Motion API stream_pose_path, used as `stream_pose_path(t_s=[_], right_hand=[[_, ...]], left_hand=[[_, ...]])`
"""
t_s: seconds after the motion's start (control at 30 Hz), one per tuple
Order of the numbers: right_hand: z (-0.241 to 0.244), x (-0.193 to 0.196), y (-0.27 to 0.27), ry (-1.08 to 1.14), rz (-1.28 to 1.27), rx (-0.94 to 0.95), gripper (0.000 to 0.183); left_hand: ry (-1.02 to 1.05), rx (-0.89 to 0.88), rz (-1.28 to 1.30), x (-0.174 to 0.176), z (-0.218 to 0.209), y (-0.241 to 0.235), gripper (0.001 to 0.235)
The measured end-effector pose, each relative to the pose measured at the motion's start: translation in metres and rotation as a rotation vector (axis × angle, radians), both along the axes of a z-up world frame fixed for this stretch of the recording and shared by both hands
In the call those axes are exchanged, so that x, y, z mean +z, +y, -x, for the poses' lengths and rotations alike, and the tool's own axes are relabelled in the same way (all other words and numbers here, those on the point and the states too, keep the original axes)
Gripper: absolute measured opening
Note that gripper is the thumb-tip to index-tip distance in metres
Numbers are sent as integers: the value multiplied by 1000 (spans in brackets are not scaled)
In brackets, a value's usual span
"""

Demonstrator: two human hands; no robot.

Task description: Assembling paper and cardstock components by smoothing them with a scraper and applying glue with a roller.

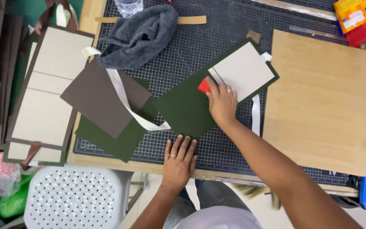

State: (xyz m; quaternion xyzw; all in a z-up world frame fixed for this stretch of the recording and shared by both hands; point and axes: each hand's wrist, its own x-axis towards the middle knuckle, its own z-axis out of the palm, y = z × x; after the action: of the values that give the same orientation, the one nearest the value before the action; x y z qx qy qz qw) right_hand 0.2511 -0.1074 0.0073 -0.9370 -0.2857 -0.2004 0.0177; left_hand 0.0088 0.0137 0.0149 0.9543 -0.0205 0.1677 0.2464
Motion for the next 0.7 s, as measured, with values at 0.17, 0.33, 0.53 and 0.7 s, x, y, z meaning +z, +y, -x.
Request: stream_pose_path(t_s=[0.17, 0.33, 0.53, 0.7], right_hand=[[101, 27, 0, 228, -21, 54, 44], [85, 18, -24, 292, -56, 182, 43], [80, 28, -21, 293, -151, -129, 41], [117, 26, -28, 346, -55, 121, 48]], left_hand=[[-2, 10, 18, -8, -1, -2, 46], [-14, -28, 7, -5, -2, -1, 43], [-4, -30, -11, -9, 1, -3, 43], [-8, -10, -59, -13, 0, -2, 48]])
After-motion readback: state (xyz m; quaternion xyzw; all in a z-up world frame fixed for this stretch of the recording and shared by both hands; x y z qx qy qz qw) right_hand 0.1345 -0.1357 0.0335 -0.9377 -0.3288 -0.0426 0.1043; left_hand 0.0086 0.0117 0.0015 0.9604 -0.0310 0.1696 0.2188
